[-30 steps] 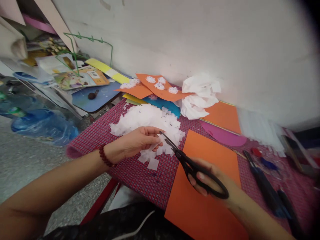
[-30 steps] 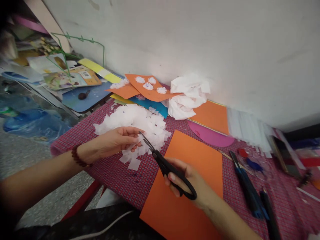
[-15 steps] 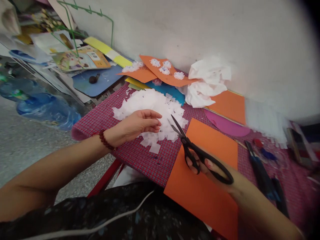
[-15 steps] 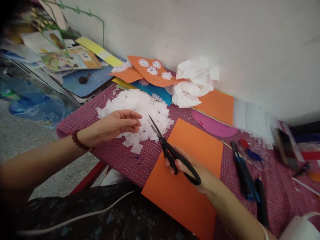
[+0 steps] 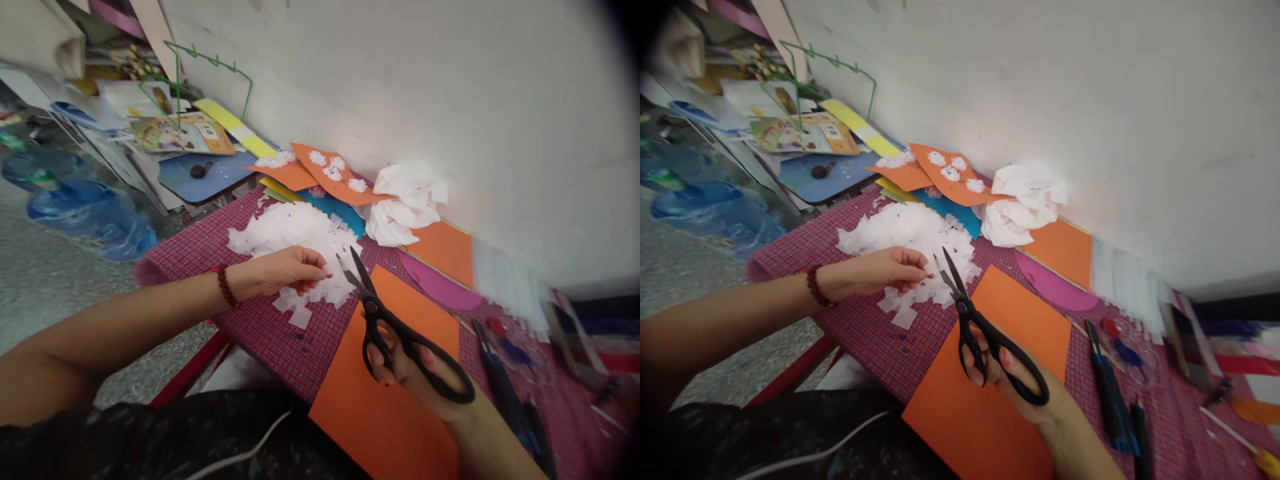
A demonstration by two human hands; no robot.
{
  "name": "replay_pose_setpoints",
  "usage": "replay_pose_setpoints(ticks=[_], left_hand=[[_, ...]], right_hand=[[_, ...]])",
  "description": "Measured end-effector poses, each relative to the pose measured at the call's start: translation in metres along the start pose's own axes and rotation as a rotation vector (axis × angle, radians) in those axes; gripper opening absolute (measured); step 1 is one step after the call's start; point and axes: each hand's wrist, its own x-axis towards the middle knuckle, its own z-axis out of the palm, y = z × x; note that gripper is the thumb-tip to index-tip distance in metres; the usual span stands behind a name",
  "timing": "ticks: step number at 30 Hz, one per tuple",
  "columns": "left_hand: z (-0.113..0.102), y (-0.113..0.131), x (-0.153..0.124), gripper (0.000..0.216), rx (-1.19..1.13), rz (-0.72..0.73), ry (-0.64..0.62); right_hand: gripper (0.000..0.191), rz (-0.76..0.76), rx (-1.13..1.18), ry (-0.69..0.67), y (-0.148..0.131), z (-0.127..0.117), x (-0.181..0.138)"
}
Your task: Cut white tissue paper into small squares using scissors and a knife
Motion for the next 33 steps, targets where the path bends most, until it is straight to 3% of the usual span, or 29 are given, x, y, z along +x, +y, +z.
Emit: replay_pose_setpoints(ticks=[2, 6, 8, 14, 21, 26, 33], left_hand=[[0.001, -0.002, 0.0, 0.016, -0.017, 0.001, 0.007], [-0.002, -0.002, -0.006, 0.013, -0.093, 0.036, 0.089], [-0.006, 0.001, -0.011, 0.014, -0.097, 0.052, 0.13], [-0.012, 0.008, -0.02, 0.012, -0.071, 0.065, 0.216], [-0.009, -0.007, -0.024, 0.017, -0.054, -0.001, 0.19], [-0.008, -0.016, -0.026, 0.017, -0.047, -0.066, 0.152], [-0.009, -0.019, -0.029, 0.02, 0.042, -0.032, 0.172]], right_hand=[[0.045, 0.011, -0.026, 0.033, -0.002, -0.001, 0.001], [0.05, 0.056, -0.278, 0.265, -0.006, 0.0, 0.005], [0.049, 0.072, -0.317, 0.318, -0.006, 0.0, 0.004], [0.042, 0.061, -0.225, 0.193, 0.003, -0.005, -0.008], [0.046, 0.084, -0.273, 0.011, 0.008, 0.008, 0.004], [0.05, 0.08, -0.27, 0.016, 0.014, 0.011, 0.015], [0.05, 0.092, -0.326, 0.075, 0.006, 0.022, 0.023]])
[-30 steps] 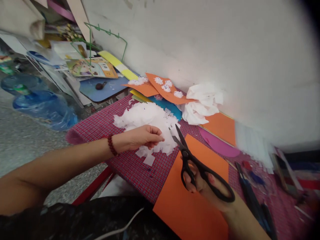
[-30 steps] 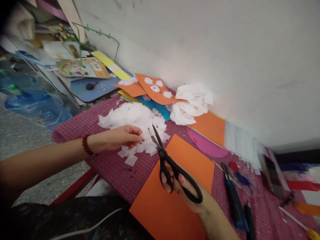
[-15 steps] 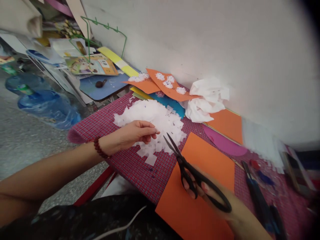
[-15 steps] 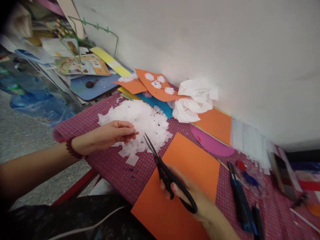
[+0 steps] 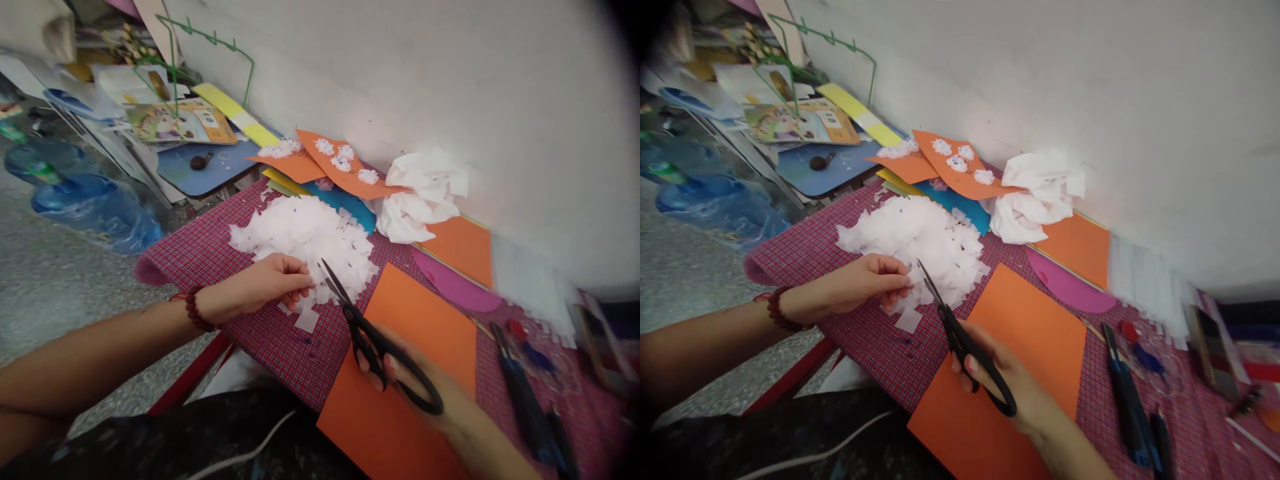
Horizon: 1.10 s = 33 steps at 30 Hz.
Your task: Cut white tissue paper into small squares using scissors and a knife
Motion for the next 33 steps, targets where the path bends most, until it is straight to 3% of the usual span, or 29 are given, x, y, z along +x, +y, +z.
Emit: replay_pose_setpoints(ticks=[6, 15, 21, 23, 26, 28, 30, 33], left_hand=[[0.001, -0.003, 0.001, 0.021, 0.032, 0.015, -0.015], [0.002, -0.004, 0.001, 0.021, 0.028, 0.051, -0.038], [-0.004, 0.009, 0.0, 0.02, 0.117, 0.07, 0.036], [-0.007, 0.015, -0.003, 0.026, 0.268, 0.155, 0.132], [-0.006, 0.016, -0.014, 0.045, 0.721, 0.431, 0.394], [0.001, 0.008, -0.023, 0.042, 1.022, 0.619, 0.449], [0.014, -0.006, -0.03, 0.031, 1.187, 0.786, 0.289], [0.042, -0.031, -0.03, 0.021, 1.278, 0.969, -0.063]], right_hand=[[0.06, 0.031, 0.008, 0.012, -0.003, 0.002, 0.003], [0.059, 0.079, -0.041, 0.054, -0.006, 0.003, 0.005], [0.054, -0.049, -0.022, -0.021, 0.008, -0.006, -0.001], [0.051, -0.058, 0.031, -0.018, 0.012, -0.009, -0.005], [0.051, -0.058, 0.051, 0.014, 0.009, -0.007, -0.012], [0.051, -0.037, 0.015, 0.088, 0.004, -0.004, -0.019], [0.05, 0.013, -0.032, 0.21, 0.0, -0.001, -0.03], [0.051, 0.063, -0.059, 0.404, 0.002, -0.001, -0.052]])
